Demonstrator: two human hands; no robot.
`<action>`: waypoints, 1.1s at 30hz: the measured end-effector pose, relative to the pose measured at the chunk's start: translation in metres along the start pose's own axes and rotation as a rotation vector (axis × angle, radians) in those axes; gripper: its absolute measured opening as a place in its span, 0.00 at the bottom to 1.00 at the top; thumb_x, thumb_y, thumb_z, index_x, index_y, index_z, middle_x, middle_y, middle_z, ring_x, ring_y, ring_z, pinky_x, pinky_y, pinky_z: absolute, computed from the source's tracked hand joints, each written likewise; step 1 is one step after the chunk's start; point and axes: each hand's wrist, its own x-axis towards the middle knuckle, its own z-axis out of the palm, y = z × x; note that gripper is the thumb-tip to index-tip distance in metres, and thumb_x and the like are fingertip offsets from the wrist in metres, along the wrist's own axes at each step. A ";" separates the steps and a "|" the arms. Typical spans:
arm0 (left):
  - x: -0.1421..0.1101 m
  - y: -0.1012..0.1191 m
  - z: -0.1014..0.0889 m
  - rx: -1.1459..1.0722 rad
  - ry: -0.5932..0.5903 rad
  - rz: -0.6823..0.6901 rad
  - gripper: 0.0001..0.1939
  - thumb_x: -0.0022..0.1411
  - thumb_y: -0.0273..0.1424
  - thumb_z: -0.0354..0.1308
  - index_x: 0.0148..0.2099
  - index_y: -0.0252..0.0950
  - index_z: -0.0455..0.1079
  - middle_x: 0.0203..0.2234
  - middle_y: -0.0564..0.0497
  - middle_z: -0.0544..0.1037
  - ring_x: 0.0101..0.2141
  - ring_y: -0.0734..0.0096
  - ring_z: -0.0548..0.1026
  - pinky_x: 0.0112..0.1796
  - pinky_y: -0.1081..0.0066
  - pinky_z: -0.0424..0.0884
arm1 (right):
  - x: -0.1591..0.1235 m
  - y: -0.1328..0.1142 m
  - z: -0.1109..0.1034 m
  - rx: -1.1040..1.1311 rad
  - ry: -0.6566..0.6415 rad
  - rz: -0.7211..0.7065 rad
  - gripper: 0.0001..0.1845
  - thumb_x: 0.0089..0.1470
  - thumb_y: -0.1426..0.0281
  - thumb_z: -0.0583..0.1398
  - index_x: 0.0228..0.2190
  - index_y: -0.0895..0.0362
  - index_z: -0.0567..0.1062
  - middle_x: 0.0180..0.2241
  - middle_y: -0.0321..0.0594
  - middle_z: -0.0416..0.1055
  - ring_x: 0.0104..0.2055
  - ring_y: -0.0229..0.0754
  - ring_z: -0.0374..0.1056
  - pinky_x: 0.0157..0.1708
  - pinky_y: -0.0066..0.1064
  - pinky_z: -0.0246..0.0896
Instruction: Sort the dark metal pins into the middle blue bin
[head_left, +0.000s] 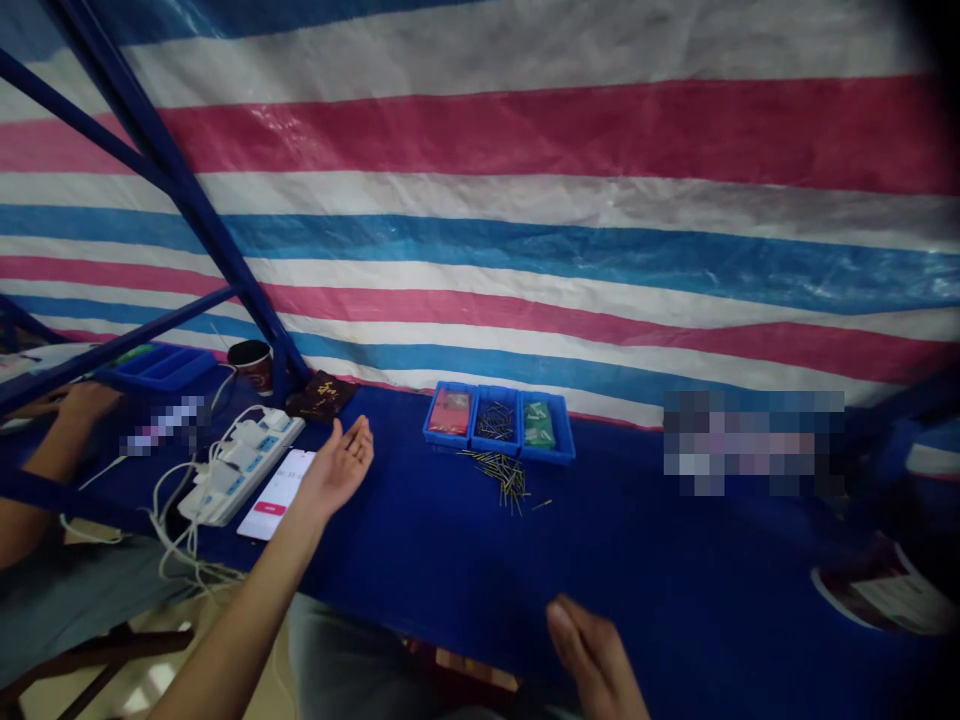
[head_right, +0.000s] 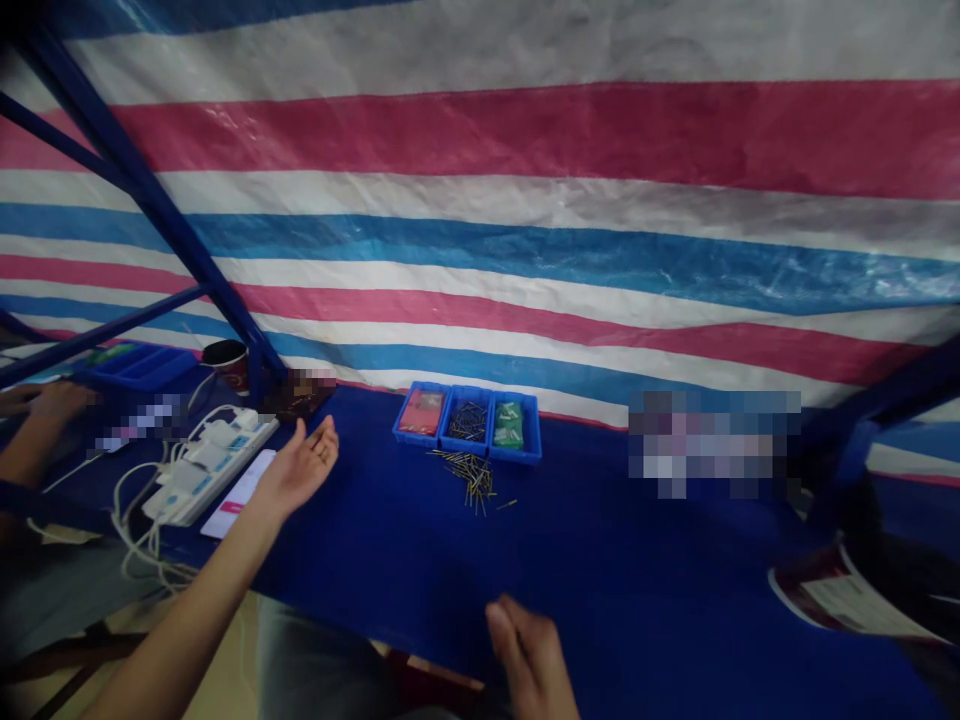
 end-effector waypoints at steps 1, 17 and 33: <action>-0.002 -0.015 0.003 0.065 -0.027 0.027 0.13 0.71 0.36 0.55 0.44 0.29 0.72 0.26 0.49 0.74 0.27 0.76 0.76 0.28 0.77 0.75 | 0.018 -0.002 -0.010 -0.012 -0.004 -0.009 0.19 0.63 0.52 0.55 0.34 0.53 0.76 0.27 0.40 0.72 0.28 0.43 0.68 0.29 0.29 0.67; 0.011 -0.142 0.064 1.598 -0.753 0.467 0.18 0.70 0.40 0.53 0.38 0.32 0.79 0.20 0.53 0.74 0.22 0.77 0.67 0.26 0.77 0.59 | 0.140 0.044 -0.035 -0.571 -0.050 -0.321 0.11 0.62 0.69 0.55 0.39 0.51 0.78 0.41 0.45 0.72 0.43 0.50 0.69 0.45 0.43 0.66; 0.019 -0.158 0.031 1.490 -0.585 0.626 0.15 0.68 0.39 0.56 0.50 0.36 0.77 0.31 0.49 0.79 0.27 0.74 0.71 0.32 0.74 0.66 | 0.183 -0.015 0.028 -0.026 0.018 -0.440 0.10 0.62 0.65 0.60 0.34 0.54 0.82 0.36 0.42 0.78 0.36 0.43 0.74 0.41 0.34 0.69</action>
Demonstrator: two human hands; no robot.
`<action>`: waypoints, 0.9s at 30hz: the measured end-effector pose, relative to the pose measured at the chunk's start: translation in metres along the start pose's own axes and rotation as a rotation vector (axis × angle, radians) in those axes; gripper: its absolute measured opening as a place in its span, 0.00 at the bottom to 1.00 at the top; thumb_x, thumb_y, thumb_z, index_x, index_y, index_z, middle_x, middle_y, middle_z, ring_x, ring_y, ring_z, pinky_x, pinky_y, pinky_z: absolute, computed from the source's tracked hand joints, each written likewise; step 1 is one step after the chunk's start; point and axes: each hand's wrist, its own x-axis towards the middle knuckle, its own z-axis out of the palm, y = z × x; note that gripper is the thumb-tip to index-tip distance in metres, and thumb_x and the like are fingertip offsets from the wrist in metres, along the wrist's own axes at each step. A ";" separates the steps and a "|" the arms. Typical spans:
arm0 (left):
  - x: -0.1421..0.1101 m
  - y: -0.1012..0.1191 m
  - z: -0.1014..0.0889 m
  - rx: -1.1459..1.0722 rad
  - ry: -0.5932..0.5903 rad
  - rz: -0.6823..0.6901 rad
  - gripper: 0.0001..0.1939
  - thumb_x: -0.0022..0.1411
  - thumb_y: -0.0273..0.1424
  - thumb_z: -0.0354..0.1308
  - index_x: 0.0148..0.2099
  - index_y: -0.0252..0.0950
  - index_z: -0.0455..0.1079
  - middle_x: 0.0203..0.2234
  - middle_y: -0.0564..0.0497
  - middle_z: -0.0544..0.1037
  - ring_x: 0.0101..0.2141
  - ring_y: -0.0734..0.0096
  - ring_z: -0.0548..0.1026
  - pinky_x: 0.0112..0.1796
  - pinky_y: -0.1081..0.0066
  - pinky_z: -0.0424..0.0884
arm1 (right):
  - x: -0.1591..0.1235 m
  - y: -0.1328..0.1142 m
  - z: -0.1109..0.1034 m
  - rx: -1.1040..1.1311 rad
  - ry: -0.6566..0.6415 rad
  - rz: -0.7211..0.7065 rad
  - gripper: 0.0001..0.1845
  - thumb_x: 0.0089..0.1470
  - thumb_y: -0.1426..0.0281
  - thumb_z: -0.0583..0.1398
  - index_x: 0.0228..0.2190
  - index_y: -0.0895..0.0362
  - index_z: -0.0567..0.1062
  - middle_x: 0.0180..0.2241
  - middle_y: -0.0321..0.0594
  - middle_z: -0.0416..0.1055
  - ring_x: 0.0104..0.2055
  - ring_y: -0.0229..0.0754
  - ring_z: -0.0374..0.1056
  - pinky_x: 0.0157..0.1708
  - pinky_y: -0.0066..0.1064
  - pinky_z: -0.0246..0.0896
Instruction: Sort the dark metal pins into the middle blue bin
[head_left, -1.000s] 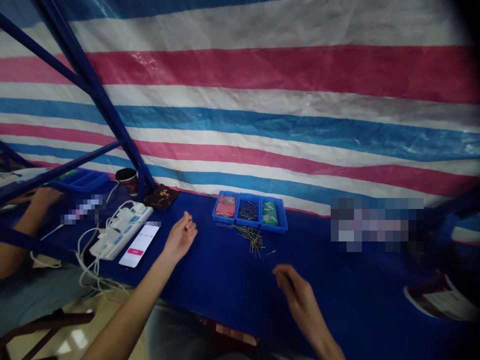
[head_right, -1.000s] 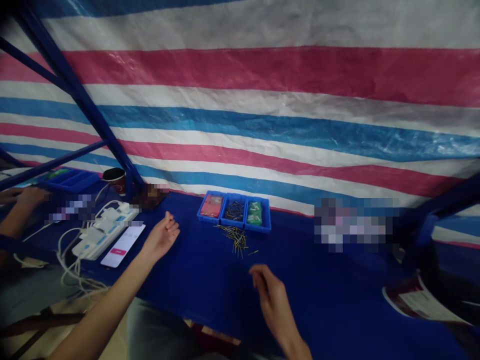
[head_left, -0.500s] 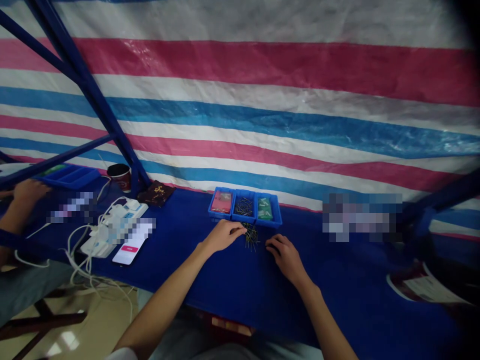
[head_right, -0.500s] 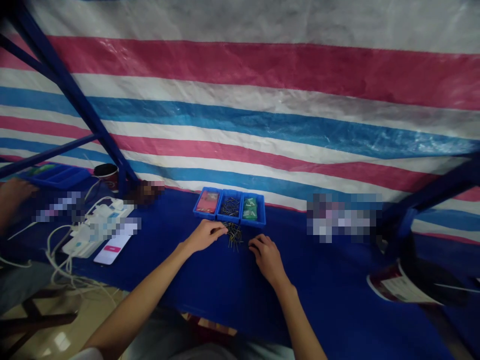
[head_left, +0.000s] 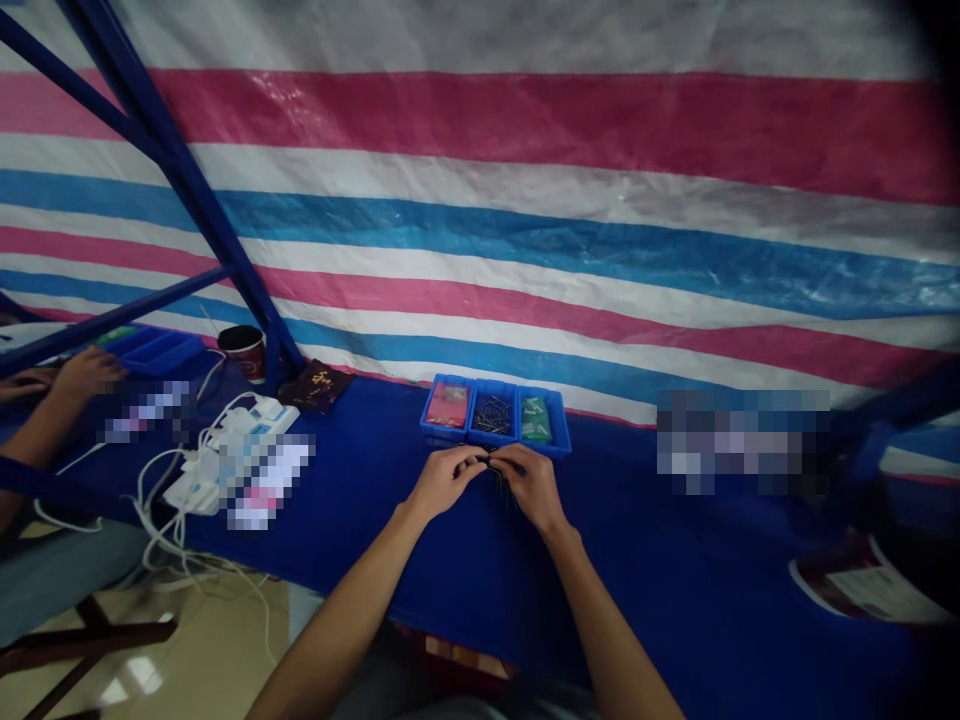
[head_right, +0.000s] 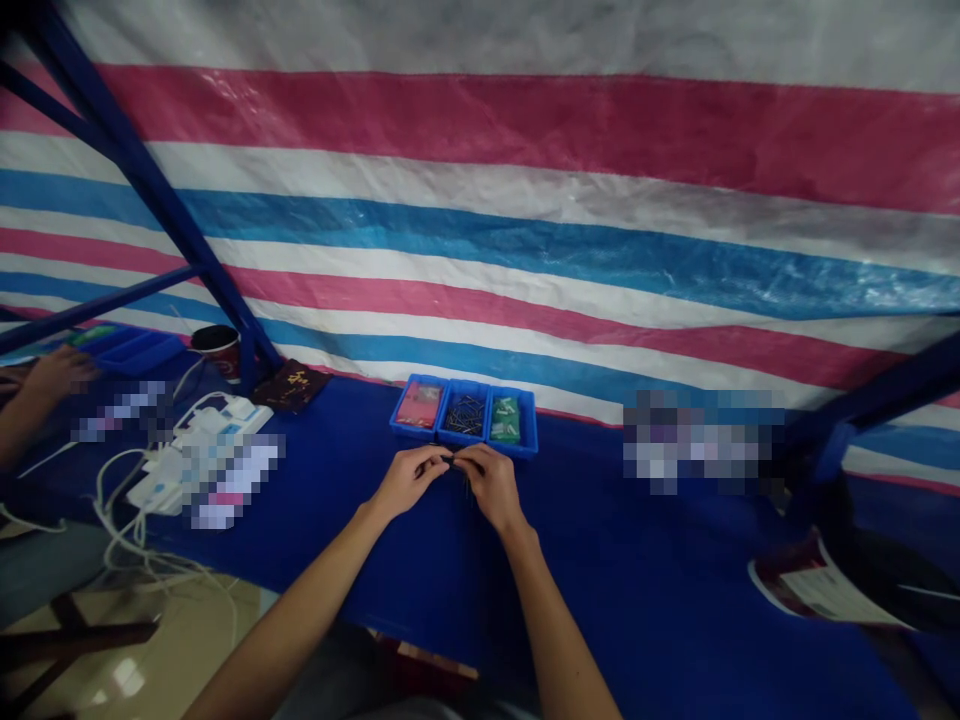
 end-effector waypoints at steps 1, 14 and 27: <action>0.000 -0.001 0.001 0.007 0.006 0.009 0.14 0.68 0.38 0.56 0.48 0.36 0.77 0.33 0.49 0.80 0.28 0.73 0.72 0.33 0.73 0.67 | -0.002 0.001 0.003 0.011 0.033 0.008 0.10 0.61 0.64 0.61 0.34 0.54 0.82 0.36 0.42 0.78 0.37 0.44 0.74 0.41 0.34 0.69; -0.001 0.001 0.002 0.085 -0.001 0.026 0.11 0.68 0.36 0.57 0.46 0.36 0.75 0.33 0.49 0.80 0.30 0.72 0.74 0.37 0.73 0.69 | -0.021 0.005 0.013 -0.018 0.081 -0.011 0.13 0.65 0.67 0.56 0.42 0.52 0.81 0.40 0.42 0.77 0.40 0.43 0.75 0.43 0.34 0.71; -0.001 0.004 0.001 0.132 -0.025 0.078 0.13 0.71 0.35 0.52 0.43 0.36 0.76 0.34 0.47 0.78 0.33 0.69 0.74 0.38 0.70 0.69 | -0.024 0.009 0.016 -0.074 0.093 -0.081 0.14 0.66 0.66 0.55 0.41 0.53 0.80 0.40 0.44 0.77 0.41 0.43 0.74 0.45 0.36 0.72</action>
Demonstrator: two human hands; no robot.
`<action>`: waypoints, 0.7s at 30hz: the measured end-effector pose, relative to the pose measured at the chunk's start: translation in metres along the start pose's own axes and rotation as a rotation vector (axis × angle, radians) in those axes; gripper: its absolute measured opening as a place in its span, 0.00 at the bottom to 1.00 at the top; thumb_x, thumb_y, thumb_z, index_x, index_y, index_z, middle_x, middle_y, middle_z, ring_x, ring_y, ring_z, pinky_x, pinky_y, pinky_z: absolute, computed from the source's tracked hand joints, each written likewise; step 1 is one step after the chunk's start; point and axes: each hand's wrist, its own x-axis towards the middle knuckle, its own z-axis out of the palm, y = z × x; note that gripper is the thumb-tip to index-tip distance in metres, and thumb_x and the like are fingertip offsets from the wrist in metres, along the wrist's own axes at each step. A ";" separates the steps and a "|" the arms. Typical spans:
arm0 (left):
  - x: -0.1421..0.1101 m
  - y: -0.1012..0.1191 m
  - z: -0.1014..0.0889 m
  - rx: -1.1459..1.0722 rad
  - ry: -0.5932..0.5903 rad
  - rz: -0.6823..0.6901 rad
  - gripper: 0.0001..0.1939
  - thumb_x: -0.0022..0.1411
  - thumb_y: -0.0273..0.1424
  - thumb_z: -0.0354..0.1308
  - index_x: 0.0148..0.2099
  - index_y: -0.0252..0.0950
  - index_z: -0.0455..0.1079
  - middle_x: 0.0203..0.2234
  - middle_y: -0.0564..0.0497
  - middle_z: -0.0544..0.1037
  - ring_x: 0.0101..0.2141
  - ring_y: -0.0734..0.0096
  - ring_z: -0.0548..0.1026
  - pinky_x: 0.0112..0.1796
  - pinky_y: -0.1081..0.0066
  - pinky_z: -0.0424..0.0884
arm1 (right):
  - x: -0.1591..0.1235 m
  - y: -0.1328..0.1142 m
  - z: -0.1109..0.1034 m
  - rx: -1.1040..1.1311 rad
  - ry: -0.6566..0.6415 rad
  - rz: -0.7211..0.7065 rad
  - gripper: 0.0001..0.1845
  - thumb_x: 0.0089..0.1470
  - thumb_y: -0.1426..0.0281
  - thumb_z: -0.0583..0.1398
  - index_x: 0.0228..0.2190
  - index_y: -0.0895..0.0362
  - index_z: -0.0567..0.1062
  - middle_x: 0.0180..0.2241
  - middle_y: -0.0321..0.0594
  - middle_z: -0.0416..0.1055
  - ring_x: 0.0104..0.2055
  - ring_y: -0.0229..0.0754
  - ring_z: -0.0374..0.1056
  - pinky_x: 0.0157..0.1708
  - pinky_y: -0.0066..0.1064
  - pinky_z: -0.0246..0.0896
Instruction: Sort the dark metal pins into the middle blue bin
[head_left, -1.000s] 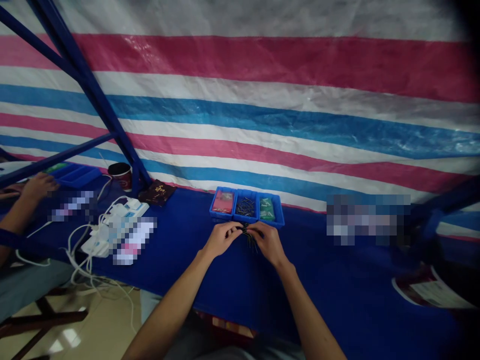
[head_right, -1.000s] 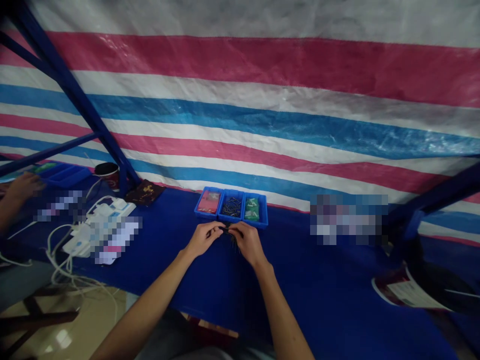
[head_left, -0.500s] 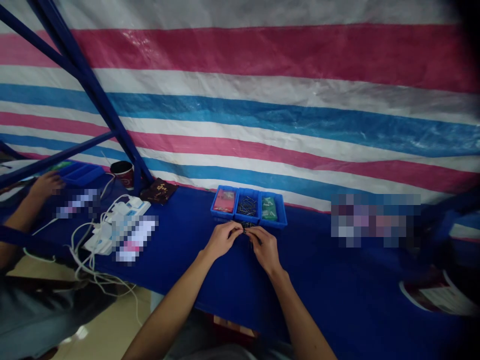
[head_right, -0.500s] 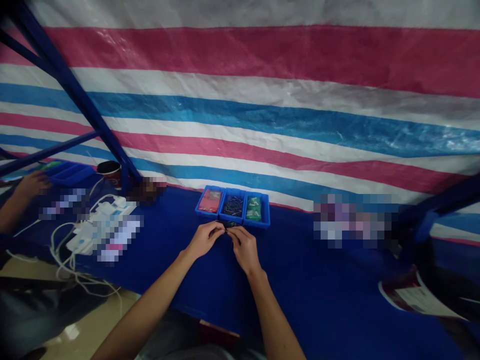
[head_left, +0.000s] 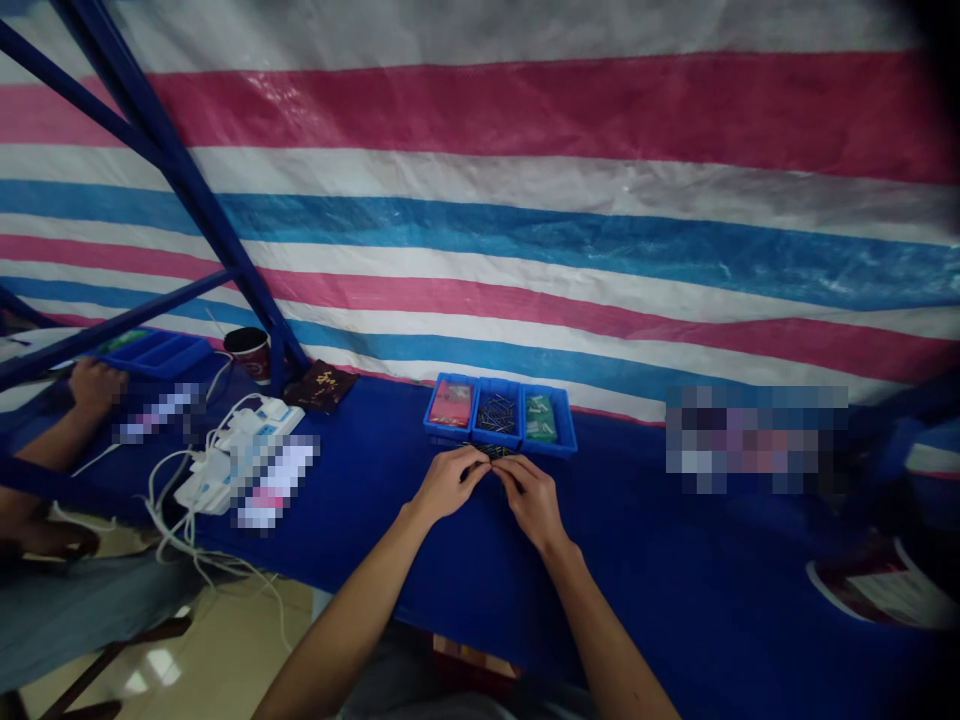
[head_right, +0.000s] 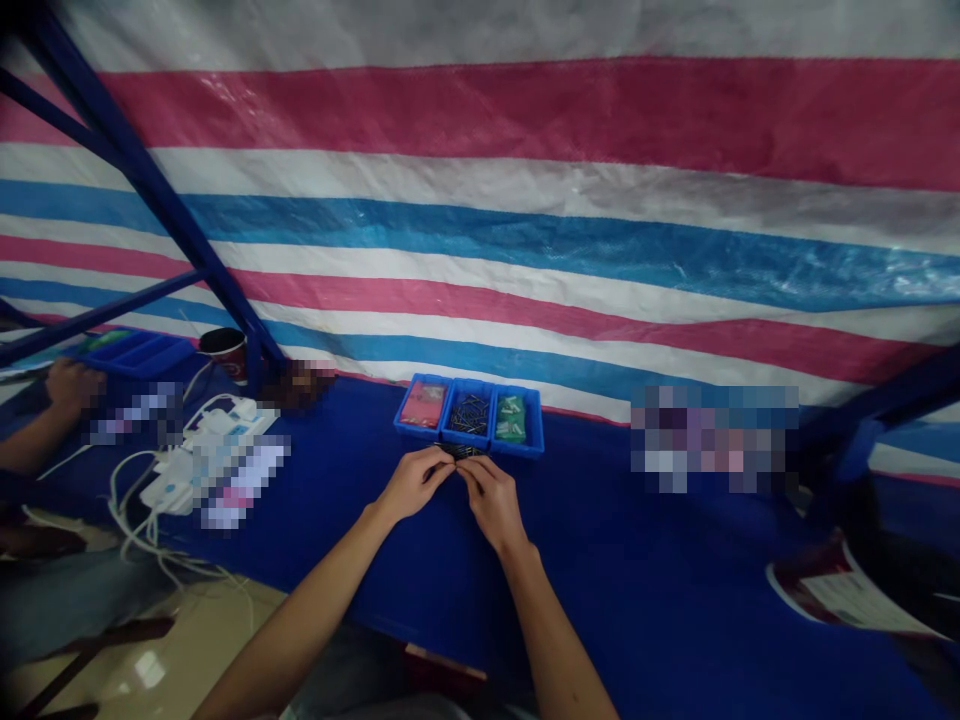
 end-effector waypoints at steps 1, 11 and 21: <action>0.000 0.000 0.000 0.004 -0.001 0.001 0.13 0.71 0.35 0.52 0.43 0.36 0.76 0.33 0.47 0.78 0.33 0.69 0.74 0.38 0.71 0.68 | 0.000 0.000 0.000 -0.005 0.001 -0.004 0.14 0.66 0.66 0.54 0.41 0.53 0.80 0.40 0.44 0.77 0.41 0.43 0.74 0.46 0.36 0.72; 0.001 0.002 -0.002 -0.031 -0.021 0.022 0.13 0.71 0.34 0.52 0.42 0.36 0.77 0.35 0.46 0.79 0.36 0.68 0.75 0.41 0.70 0.69 | 0.001 -0.004 -0.002 0.002 -0.031 -0.014 0.12 0.66 0.68 0.55 0.41 0.53 0.79 0.40 0.43 0.77 0.41 0.43 0.74 0.45 0.34 0.71; 0.002 0.001 -0.002 -0.037 -0.010 0.024 0.13 0.70 0.36 0.53 0.43 0.36 0.77 0.34 0.46 0.79 0.35 0.68 0.75 0.40 0.70 0.70 | 0.000 -0.002 -0.002 -0.019 -0.020 -0.022 0.12 0.66 0.68 0.56 0.42 0.52 0.80 0.40 0.42 0.77 0.42 0.43 0.75 0.46 0.34 0.70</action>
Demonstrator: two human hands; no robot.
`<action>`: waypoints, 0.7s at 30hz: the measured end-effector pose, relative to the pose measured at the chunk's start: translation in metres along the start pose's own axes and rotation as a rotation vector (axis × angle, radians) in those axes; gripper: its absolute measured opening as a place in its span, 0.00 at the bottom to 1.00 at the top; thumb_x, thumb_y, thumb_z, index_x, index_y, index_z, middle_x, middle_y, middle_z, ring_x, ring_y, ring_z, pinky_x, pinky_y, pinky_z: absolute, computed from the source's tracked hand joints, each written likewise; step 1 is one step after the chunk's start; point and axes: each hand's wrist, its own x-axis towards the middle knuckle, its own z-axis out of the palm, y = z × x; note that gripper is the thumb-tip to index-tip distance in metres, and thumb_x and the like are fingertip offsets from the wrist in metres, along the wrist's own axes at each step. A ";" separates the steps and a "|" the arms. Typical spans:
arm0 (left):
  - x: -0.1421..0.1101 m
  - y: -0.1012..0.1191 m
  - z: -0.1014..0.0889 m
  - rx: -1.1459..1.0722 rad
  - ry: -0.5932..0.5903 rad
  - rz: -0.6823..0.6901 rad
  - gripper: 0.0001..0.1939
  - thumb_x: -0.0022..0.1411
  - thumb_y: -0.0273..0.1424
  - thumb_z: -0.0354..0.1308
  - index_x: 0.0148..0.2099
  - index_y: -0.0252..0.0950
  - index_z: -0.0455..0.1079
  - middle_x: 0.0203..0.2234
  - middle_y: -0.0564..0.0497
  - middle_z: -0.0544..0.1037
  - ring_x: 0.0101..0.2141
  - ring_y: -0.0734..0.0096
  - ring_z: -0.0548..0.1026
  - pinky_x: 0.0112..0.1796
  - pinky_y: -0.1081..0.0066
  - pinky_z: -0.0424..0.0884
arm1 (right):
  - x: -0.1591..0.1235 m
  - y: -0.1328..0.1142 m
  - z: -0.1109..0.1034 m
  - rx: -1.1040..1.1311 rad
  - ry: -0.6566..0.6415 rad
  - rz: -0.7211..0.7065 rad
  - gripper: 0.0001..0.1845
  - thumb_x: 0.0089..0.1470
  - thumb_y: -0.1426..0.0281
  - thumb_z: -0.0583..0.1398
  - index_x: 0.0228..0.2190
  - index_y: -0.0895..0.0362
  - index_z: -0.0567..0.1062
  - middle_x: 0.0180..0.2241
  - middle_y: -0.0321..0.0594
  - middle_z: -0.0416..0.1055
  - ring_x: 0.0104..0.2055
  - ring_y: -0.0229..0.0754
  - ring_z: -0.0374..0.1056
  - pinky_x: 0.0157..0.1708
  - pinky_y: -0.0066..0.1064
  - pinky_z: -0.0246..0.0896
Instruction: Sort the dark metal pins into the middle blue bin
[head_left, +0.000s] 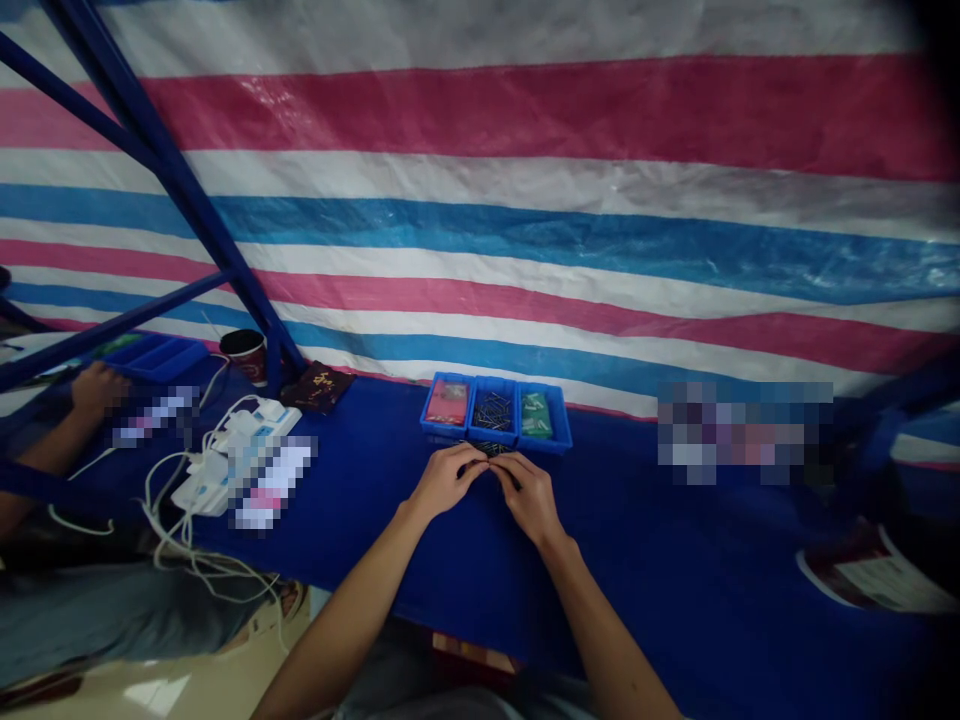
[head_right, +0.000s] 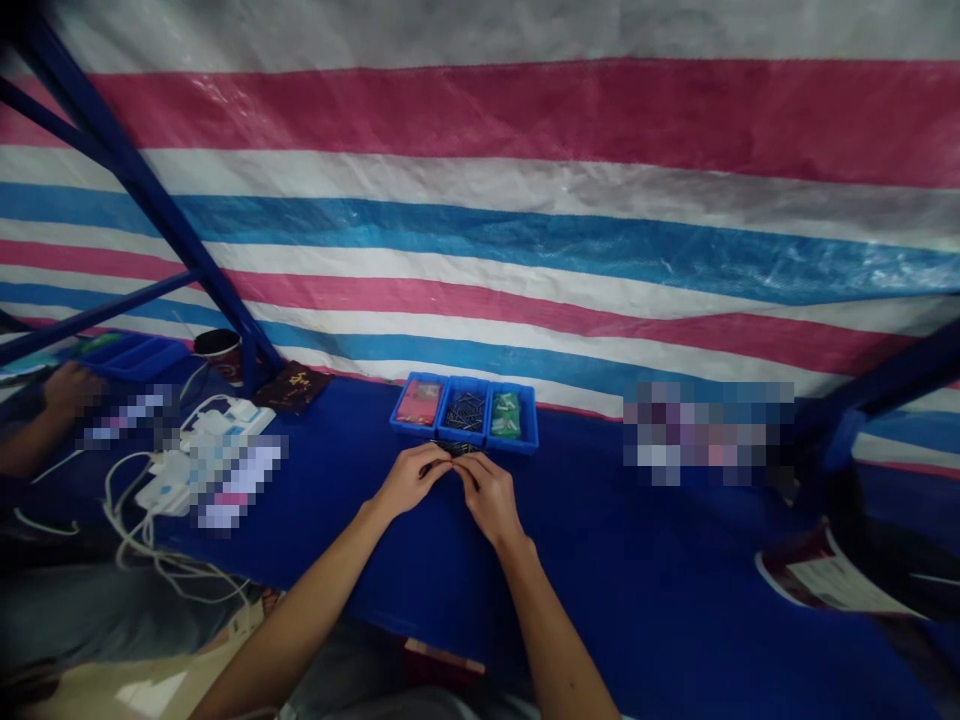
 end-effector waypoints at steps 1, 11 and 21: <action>0.000 0.000 0.000 -0.004 -0.005 0.002 0.13 0.70 0.35 0.53 0.42 0.36 0.77 0.35 0.46 0.79 0.35 0.68 0.75 0.40 0.70 0.70 | 0.000 0.000 0.000 0.000 -0.002 0.001 0.12 0.66 0.68 0.56 0.42 0.52 0.80 0.40 0.42 0.77 0.41 0.43 0.75 0.45 0.34 0.70; -0.001 0.002 0.000 -0.002 0.003 -0.005 0.15 0.71 0.36 0.51 0.41 0.36 0.78 0.34 0.45 0.79 0.36 0.67 0.76 0.41 0.69 0.70 | -0.001 -0.001 0.000 -0.026 -0.032 -0.001 0.13 0.66 0.68 0.55 0.45 0.52 0.79 0.42 0.42 0.77 0.42 0.43 0.75 0.46 0.35 0.70; -0.002 -0.002 0.001 0.035 0.007 0.015 0.14 0.71 0.34 0.52 0.41 0.35 0.77 0.34 0.47 0.79 0.35 0.69 0.76 0.39 0.71 0.70 | 0.000 0.000 -0.002 -0.048 -0.022 -0.034 0.12 0.66 0.69 0.55 0.44 0.53 0.79 0.40 0.42 0.78 0.40 0.42 0.75 0.44 0.33 0.70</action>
